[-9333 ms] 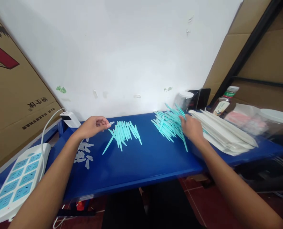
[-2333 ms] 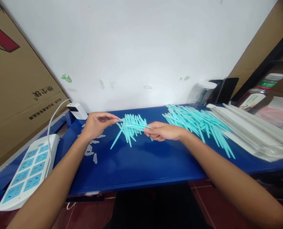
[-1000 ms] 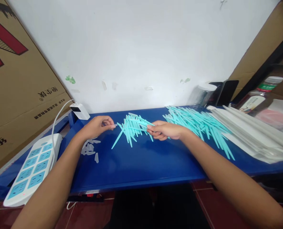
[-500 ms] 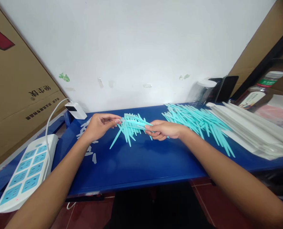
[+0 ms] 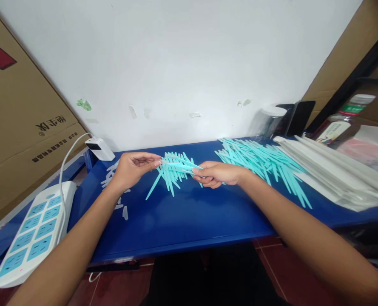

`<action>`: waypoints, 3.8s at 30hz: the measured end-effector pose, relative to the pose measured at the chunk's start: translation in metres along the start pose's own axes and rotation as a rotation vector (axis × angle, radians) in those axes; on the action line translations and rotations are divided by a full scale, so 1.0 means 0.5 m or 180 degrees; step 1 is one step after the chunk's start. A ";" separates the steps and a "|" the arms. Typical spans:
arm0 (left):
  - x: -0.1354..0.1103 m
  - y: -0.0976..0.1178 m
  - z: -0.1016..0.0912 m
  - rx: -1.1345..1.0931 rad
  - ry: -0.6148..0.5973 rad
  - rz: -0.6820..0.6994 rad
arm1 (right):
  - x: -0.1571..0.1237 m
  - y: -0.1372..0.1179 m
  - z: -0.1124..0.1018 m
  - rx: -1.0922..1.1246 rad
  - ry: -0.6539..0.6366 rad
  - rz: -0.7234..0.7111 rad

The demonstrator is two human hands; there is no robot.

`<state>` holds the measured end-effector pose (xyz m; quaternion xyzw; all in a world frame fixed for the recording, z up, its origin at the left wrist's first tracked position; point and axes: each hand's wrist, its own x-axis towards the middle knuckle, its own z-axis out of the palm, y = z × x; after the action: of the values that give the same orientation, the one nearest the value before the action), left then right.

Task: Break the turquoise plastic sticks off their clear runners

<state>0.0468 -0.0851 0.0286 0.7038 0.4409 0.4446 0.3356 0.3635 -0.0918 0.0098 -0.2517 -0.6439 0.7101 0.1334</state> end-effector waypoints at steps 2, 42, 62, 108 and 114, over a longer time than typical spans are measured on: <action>-0.003 0.004 0.003 0.0026 -0.0054 -0.0035 | 0.001 -0.002 0.003 0.0001 0.0002 0.0014; 0.018 -0.061 -0.185 0.2074 -0.1830 -0.1073 | 0.007 0.006 -0.010 -0.1047 0.1521 -0.0358; 0.004 -0.011 -0.004 0.0739 0.0082 0.0342 | 0.011 0.008 0.027 -0.2774 0.1479 -0.0584; -0.002 -0.020 0.042 0.1046 0.0304 0.0558 | 0.008 -0.001 0.022 -0.2097 0.2079 -0.0944; 0.013 -0.052 0.009 0.1635 0.0376 0.0545 | -0.028 -0.011 -0.051 -0.2343 0.3101 -0.0706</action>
<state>0.0441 -0.0696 0.0065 0.7733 0.4969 0.3853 0.0810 0.3883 -0.0766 0.0167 -0.5080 -0.7341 0.2269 0.3894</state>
